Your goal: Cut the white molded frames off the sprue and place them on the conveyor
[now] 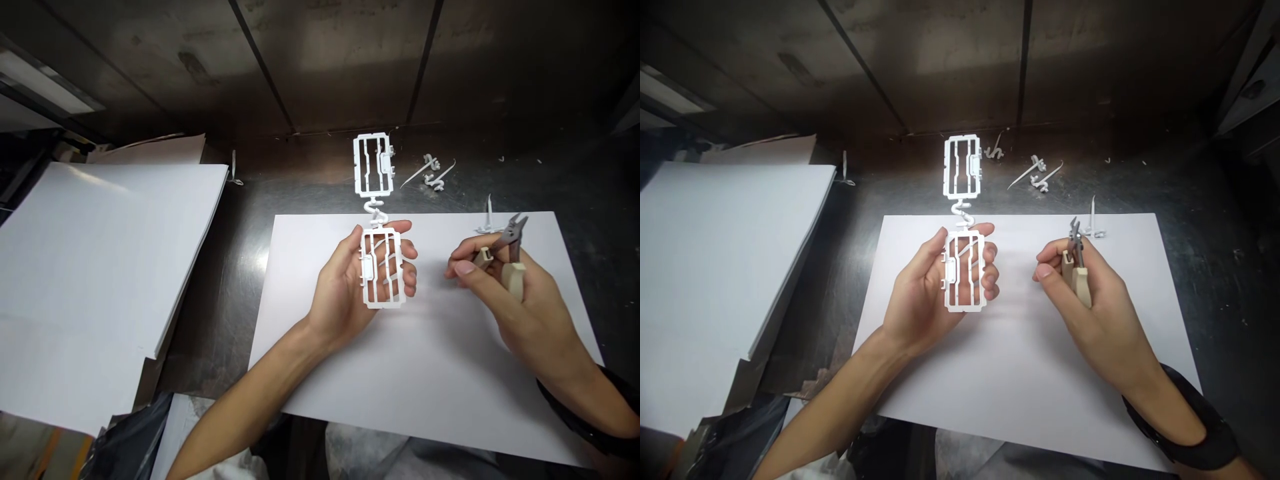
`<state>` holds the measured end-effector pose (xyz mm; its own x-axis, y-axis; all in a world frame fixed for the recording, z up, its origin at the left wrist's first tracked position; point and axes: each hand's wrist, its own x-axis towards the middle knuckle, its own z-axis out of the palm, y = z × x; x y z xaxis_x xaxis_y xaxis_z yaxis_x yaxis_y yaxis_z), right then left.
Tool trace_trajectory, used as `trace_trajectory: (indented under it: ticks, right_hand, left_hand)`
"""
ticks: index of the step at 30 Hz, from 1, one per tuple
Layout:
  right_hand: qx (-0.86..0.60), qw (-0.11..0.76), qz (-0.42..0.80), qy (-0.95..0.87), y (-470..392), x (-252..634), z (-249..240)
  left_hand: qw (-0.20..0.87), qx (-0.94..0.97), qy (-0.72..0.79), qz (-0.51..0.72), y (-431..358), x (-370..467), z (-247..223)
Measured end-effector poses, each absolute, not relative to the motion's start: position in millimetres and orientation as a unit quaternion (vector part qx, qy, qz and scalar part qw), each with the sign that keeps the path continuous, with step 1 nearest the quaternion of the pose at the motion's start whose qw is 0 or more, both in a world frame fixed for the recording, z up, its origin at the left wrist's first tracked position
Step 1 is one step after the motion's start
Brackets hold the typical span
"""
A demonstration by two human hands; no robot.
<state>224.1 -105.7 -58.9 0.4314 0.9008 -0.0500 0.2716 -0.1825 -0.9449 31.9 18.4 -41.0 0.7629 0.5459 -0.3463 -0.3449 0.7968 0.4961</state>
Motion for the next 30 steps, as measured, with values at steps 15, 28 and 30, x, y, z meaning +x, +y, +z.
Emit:
trace_trajectory:
  ticks: [15,28,30]
  right_hand:
    - [-0.688,0.446,0.331,-0.467,-107.3,214.9,-58.6]
    - [-0.661,0.463,0.337,-0.484,-106.1,216.0,-60.3]
    - [-0.660,0.464,0.344,-0.481,-106.8,215.5,-60.5]
  left_hand:
    - [0.927,0.165,0.234,0.241,18.2,33.0,-39.2]
    - [0.913,0.234,0.251,0.218,14.2,32.9,-36.5]
    - [0.913,0.241,0.251,0.213,13.9,33.0,-36.5]
